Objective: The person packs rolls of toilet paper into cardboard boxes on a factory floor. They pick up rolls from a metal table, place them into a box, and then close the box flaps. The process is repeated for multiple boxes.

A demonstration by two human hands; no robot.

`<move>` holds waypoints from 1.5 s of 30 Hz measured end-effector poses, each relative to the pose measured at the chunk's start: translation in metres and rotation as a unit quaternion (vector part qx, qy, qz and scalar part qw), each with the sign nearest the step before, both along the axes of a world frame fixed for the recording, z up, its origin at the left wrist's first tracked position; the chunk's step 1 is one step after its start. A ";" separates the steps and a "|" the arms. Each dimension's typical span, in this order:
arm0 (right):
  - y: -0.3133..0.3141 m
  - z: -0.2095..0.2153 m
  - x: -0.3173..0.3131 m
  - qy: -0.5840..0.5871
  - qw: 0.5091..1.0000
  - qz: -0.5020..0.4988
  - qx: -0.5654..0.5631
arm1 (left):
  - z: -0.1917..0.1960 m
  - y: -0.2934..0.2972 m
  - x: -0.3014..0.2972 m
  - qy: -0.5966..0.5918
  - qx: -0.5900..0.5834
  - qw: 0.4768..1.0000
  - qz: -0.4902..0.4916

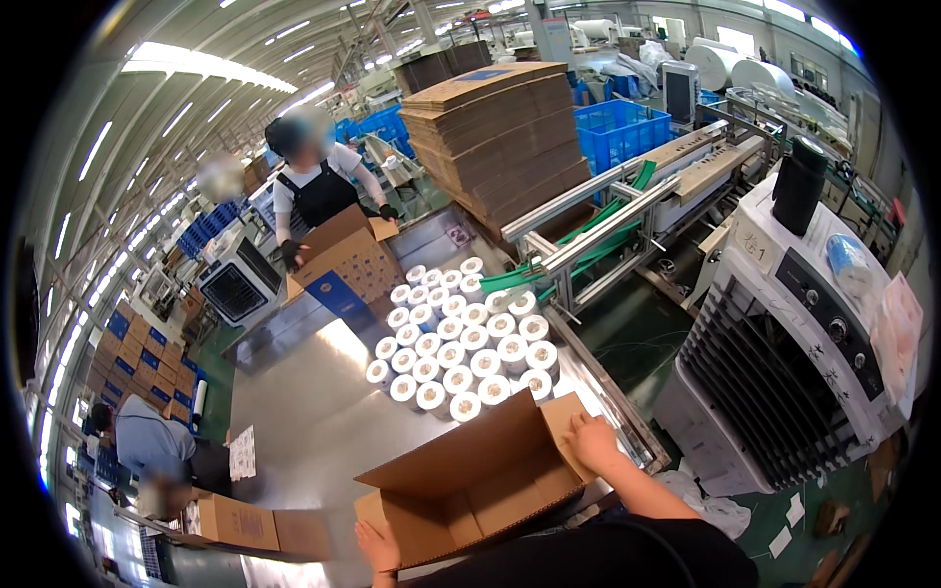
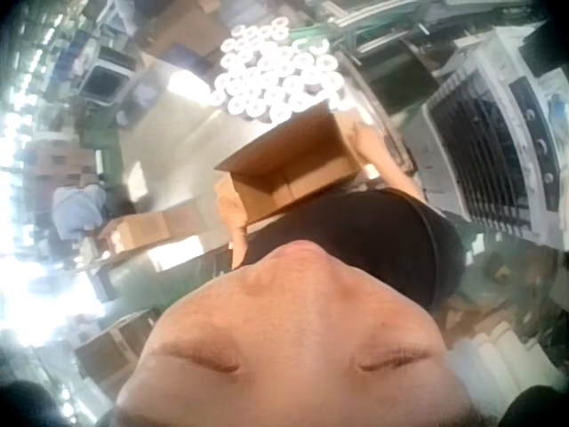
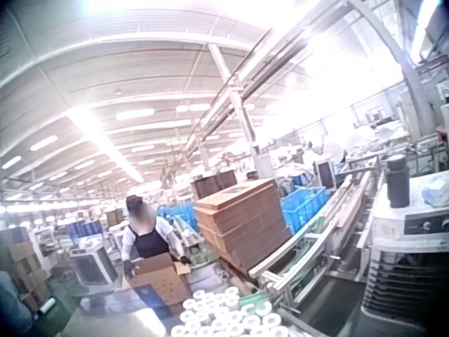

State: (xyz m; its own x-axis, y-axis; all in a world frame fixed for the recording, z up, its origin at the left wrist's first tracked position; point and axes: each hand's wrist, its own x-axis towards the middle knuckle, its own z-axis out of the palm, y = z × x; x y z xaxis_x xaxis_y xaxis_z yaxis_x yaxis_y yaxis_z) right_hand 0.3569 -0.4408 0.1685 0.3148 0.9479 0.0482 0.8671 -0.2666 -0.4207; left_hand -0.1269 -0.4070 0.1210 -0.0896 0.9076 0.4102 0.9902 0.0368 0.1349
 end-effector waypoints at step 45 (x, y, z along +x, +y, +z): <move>0.149 -0.070 0.027 0.353 0.933 -0.061 0.026 | 0.002 0.145 0.071 -0.248 -0.208 0.946 -0.011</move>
State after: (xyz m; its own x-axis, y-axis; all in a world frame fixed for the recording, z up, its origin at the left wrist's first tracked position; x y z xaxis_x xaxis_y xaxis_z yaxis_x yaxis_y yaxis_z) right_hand 0.3834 -0.2919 0.0981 0.3913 0.9051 -0.1666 0.3334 -0.3081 -0.8910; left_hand -0.0563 -0.2624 0.1235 -0.1558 0.9853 -0.0707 0.8100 0.1684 0.5617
